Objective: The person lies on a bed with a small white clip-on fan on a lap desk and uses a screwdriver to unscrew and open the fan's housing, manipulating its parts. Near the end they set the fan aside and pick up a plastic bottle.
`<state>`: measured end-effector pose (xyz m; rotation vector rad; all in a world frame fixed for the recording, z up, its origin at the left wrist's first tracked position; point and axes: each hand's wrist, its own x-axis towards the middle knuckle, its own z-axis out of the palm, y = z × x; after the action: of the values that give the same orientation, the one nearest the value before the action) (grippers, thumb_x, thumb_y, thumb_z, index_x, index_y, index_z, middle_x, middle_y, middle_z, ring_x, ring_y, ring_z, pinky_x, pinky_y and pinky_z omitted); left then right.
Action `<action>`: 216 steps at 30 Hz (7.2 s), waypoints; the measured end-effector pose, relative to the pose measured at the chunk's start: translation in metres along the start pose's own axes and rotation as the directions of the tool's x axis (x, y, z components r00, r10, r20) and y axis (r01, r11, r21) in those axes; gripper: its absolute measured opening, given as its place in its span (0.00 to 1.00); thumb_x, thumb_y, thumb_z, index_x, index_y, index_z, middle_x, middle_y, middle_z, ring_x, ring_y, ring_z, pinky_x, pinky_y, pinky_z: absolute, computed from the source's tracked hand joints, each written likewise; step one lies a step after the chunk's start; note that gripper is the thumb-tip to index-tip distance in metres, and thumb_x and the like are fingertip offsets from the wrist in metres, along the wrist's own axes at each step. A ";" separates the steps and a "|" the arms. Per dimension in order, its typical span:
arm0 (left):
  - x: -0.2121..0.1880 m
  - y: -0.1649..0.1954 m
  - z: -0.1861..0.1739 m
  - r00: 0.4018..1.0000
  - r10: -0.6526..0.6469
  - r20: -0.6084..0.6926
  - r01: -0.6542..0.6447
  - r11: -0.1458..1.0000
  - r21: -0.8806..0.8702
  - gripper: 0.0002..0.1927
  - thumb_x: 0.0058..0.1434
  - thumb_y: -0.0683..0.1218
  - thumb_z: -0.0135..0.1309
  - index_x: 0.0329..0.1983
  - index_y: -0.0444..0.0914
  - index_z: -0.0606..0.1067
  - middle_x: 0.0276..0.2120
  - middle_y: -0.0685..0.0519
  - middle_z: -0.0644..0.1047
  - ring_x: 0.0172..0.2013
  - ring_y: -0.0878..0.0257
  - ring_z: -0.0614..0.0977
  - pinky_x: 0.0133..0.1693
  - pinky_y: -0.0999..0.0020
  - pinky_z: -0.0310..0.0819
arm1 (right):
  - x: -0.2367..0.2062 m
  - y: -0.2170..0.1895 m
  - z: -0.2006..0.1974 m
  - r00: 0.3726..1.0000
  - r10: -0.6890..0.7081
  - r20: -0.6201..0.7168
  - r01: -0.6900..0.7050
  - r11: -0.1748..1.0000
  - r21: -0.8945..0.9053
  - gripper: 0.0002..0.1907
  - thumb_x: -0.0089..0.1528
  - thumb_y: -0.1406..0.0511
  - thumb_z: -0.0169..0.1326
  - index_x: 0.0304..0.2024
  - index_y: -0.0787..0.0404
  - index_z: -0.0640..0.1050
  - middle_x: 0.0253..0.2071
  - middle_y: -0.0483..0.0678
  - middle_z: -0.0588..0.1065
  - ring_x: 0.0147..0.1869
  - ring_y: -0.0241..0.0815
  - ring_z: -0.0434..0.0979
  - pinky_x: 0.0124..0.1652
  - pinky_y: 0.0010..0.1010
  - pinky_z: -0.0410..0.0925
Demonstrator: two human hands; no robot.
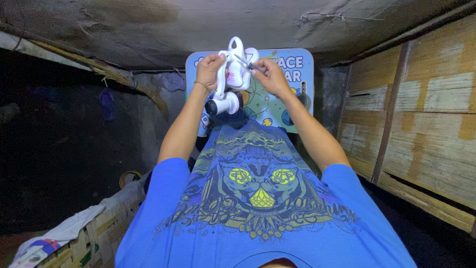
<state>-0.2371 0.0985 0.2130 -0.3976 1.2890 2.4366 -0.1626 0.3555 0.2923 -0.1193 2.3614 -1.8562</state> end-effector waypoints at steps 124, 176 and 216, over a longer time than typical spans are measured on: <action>-0.016 0.035 0.000 0.952 -0.280 0.126 0.246 0.941 0.232 0.12 0.60 0.40 0.65 0.44 0.32 0.78 0.36 0.48 0.82 0.30 0.61 0.84 0.29 0.66 0.82 | 0.005 -0.067 -0.009 0.872 -0.461 0.163 0.423 0.543 -0.725 0.08 0.60 0.68 0.61 0.42 0.55 0.83 0.35 0.50 0.78 0.42 0.55 0.76 0.44 0.45 0.66; -0.018 -0.011 -0.013 0.990 -0.139 -0.001 0.138 0.987 -0.085 0.12 0.59 0.41 0.65 0.40 0.36 0.73 0.35 0.45 0.81 0.29 0.55 0.83 0.29 0.56 0.83 | 0.015 0.074 0.038 0.980 -0.010 -0.198 -0.043 0.964 -0.262 0.26 0.54 0.60 0.71 0.49 0.65 0.75 0.41 0.55 0.80 0.45 0.49 0.82 0.47 0.37 0.72; -0.029 -0.017 -0.018 0.984 -0.139 -0.111 0.113 0.970 -0.213 0.13 0.61 0.42 0.64 0.43 0.32 0.74 0.31 0.46 0.79 0.25 0.57 0.80 0.25 0.61 0.76 | -0.031 0.004 0.061 0.950 -0.300 -0.090 0.233 0.870 -0.435 0.17 0.64 0.69 0.60 0.55 0.64 0.76 0.46 0.57 0.76 0.49 0.60 0.77 0.48 0.44 0.71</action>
<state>-0.2023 0.0876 0.2024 -0.6764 1.0249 2.4770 -0.1227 0.3022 0.2755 -0.3780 2.9577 -1.4604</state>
